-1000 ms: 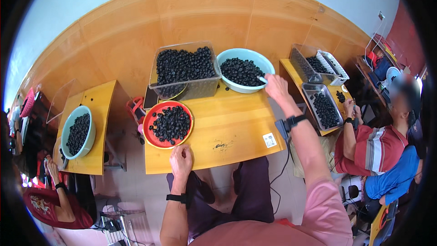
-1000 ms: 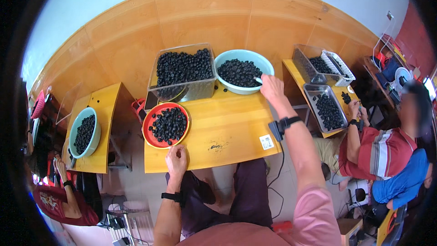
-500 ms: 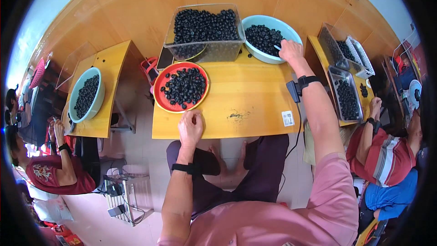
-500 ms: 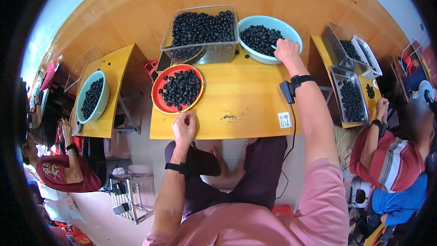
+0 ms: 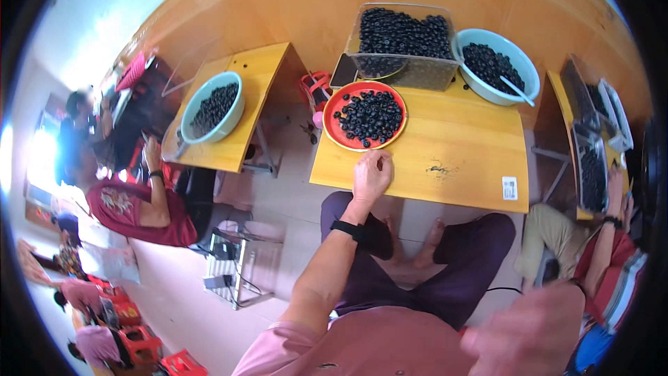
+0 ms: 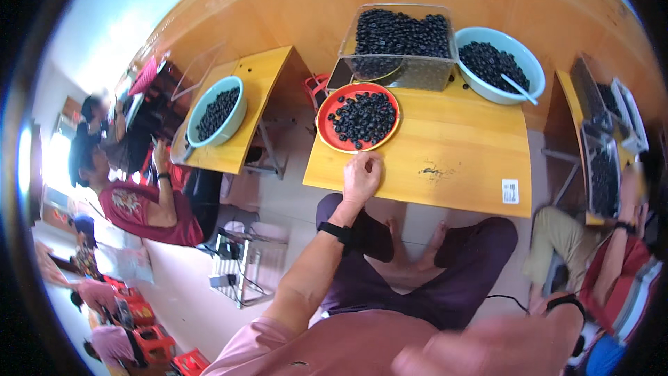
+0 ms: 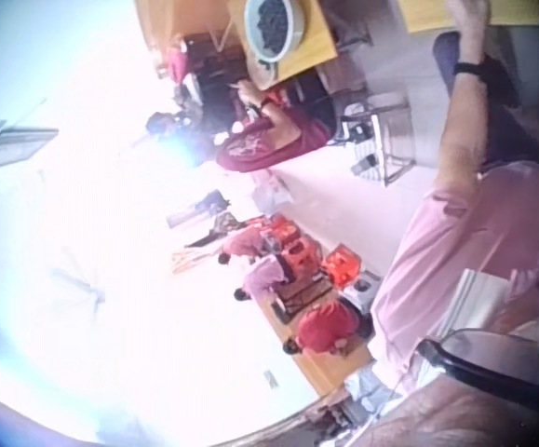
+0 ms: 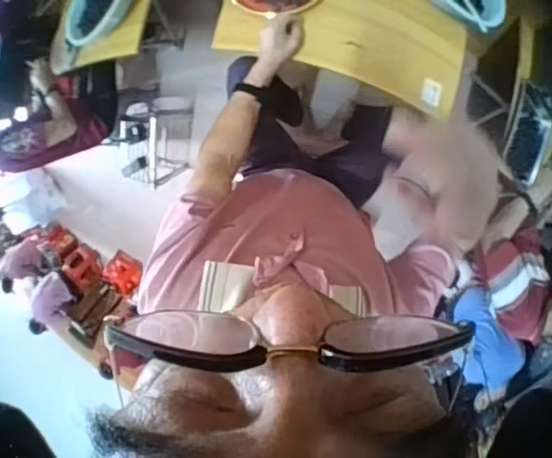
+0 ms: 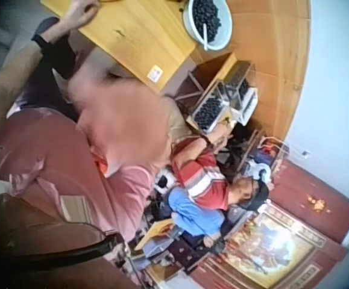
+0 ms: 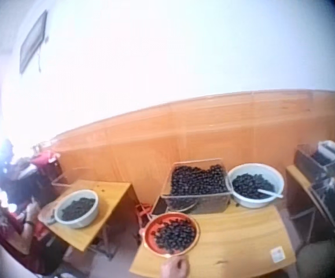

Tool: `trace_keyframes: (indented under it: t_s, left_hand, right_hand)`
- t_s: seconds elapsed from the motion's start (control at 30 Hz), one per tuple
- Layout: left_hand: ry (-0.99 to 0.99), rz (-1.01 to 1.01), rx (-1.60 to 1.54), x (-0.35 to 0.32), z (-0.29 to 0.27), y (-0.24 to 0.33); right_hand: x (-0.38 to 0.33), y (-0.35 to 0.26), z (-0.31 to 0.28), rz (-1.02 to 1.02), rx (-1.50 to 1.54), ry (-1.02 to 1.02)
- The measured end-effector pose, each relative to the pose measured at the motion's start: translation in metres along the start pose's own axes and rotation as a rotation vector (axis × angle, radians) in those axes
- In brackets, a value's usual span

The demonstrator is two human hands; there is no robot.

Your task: Sorting and peeling black seeds at a production workstation.

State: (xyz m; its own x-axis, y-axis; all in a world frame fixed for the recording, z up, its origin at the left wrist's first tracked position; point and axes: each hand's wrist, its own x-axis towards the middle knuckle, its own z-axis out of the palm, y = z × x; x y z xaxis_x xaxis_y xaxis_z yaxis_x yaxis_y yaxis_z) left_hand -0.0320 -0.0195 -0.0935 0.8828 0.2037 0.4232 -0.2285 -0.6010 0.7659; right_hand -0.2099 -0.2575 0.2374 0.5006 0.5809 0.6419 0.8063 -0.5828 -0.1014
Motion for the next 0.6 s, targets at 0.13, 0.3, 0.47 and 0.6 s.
trace_keyframes:
  t_s: [0.13, 0.3, 0.47, 0.6]
  left_hand:
    - [0.045, -0.029, 0.017, -0.007, -0.005, -0.018]
    - [0.034, -0.017, 0.036, 0.003, -0.005, -0.016]
    - [0.495, -0.225, -0.123, 0.005, -0.007, -0.025]
    - [0.751, -0.346, -0.024, 0.024, -0.04, -0.103]
  right_hand:
    - [-0.016, 0.004, -0.015, -0.294, 0.326, -0.055]
    - [-0.022, -0.008, -0.015, -0.32, 0.579, -0.055]
    - [-0.019, -0.016, 0.005, -0.39, 0.963, 0.006]
    - [-0.017, 0.002, -0.013, -0.717, 0.704, -0.11]
